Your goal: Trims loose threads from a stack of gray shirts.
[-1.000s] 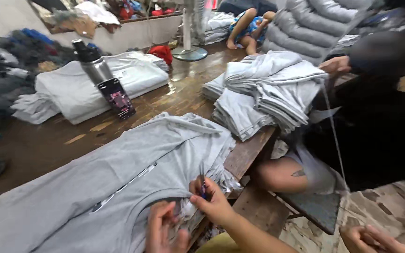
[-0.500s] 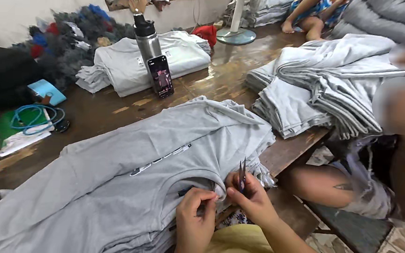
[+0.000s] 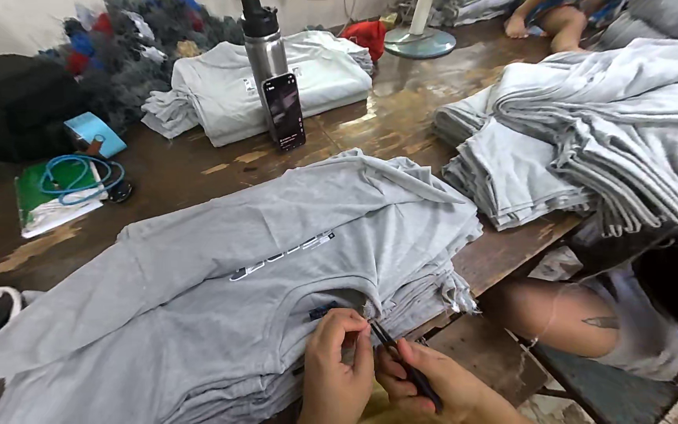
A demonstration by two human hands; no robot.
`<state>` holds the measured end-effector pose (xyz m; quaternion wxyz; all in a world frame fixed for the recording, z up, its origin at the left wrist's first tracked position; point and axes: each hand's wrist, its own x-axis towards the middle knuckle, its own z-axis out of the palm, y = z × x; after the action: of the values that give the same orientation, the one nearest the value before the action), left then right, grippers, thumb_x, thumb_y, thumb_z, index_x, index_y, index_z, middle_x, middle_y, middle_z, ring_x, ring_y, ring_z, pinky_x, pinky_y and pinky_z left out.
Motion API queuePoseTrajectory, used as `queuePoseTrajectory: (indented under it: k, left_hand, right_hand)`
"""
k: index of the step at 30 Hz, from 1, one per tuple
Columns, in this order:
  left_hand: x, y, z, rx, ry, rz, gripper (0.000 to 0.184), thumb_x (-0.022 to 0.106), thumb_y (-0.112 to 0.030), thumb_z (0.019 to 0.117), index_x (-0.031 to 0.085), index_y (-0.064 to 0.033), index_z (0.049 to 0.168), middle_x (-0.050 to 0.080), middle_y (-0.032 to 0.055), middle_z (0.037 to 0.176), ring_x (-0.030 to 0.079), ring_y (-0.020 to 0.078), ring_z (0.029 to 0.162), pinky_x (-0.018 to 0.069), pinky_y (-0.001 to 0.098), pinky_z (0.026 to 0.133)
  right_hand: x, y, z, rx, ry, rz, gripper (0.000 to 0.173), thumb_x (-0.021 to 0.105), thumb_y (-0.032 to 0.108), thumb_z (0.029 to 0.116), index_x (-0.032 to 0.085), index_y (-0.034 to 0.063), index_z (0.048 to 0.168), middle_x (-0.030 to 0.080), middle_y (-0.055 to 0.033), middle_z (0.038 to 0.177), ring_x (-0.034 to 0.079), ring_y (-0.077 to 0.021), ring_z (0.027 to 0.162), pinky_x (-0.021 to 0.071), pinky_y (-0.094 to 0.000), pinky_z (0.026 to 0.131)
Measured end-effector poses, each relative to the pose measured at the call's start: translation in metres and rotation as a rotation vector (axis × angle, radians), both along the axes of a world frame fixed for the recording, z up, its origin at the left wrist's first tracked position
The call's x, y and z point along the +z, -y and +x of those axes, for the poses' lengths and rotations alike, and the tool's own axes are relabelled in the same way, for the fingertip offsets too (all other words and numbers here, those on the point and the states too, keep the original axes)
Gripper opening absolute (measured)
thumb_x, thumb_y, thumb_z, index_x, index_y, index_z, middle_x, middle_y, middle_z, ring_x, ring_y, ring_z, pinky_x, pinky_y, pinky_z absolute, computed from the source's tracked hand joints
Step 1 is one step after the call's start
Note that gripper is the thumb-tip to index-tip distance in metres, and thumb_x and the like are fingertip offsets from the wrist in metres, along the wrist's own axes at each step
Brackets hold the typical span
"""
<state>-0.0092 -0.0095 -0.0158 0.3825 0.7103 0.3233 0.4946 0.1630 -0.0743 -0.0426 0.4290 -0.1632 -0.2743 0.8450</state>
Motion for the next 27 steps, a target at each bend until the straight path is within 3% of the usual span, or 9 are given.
queuePoseTrajectory:
  k: [7,15,20,24,27]
  left_hand:
    - [0.003,0.000,-0.001,0.029,0.008,0.024,0.004,0.066,-0.002,0.0894,0.068,-0.0014,0.093,0.068,0.0055,0.095,0.066,0.0018,0.081,0.0573,0.0141,0.069]
    - [0.008,0.008,-0.003,0.031,-0.084,0.084,0.004,0.067,-0.003,0.0888,0.070,-0.0034,0.092,0.070,0.0063,0.097,0.068,0.0037,0.090,0.0571,0.0146,0.078]
    - [0.006,0.004,-0.006,0.015,-0.092,0.096,0.004,0.066,-0.004,0.0912,0.070,-0.0039,0.093,0.071,0.0058,0.098,0.067,0.0037,0.091,0.0566,0.0147,0.078]
    - [0.012,0.000,-0.024,-0.132,-0.103,0.045,0.005,0.065,-0.008,0.0952,0.068,-0.0045,0.094,0.071,0.0045,0.098,0.068,0.0036,0.090,0.0583,0.0165,0.078]
    - [0.033,-0.004,-0.047,-0.616,-0.225,0.014,0.028,0.061,-0.026,0.1023,0.074,-0.0032,0.093,0.073,0.0069,0.088,0.069,0.0115,0.088,0.0555,0.0256,0.084]
  right_hand:
    - [0.008,0.006,0.005,0.096,-0.013,-0.040,0.043,0.051,0.062,0.1003,0.057,0.0199,0.093,0.054,0.0088,0.075,0.050,0.0040,0.054,0.0404,-0.0098,0.047]
    - [0.011,0.001,0.002,0.067,-0.069,-0.055,0.044,0.050,0.061,0.1009,0.058,0.0188,0.093,0.054,0.0079,0.076,0.052,0.0027,0.056,0.0427,-0.0109,0.048]
    - [0.015,-0.001,-0.003,0.011,0.002,-0.036,0.044,0.048,0.061,0.1015,0.056,0.0197,0.088,0.050,0.0104,0.066,0.048,0.0043,0.048,0.0399,-0.0106,0.043]
    - [0.023,0.000,0.006,-0.052,0.148,0.162,0.045,0.041,0.060,0.1046,0.053,0.0208,0.085,0.047,0.0125,0.063,0.043,0.0068,0.047,0.0342,-0.0098,0.041]
    - [0.032,-0.003,0.015,-0.238,0.326,0.340,0.046,0.037,0.059,0.1057,0.054,0.0203,0.088,0.048,0.0118,0.067,0.044,0.0063,0.052,0.0352,-0.0105,0.045]
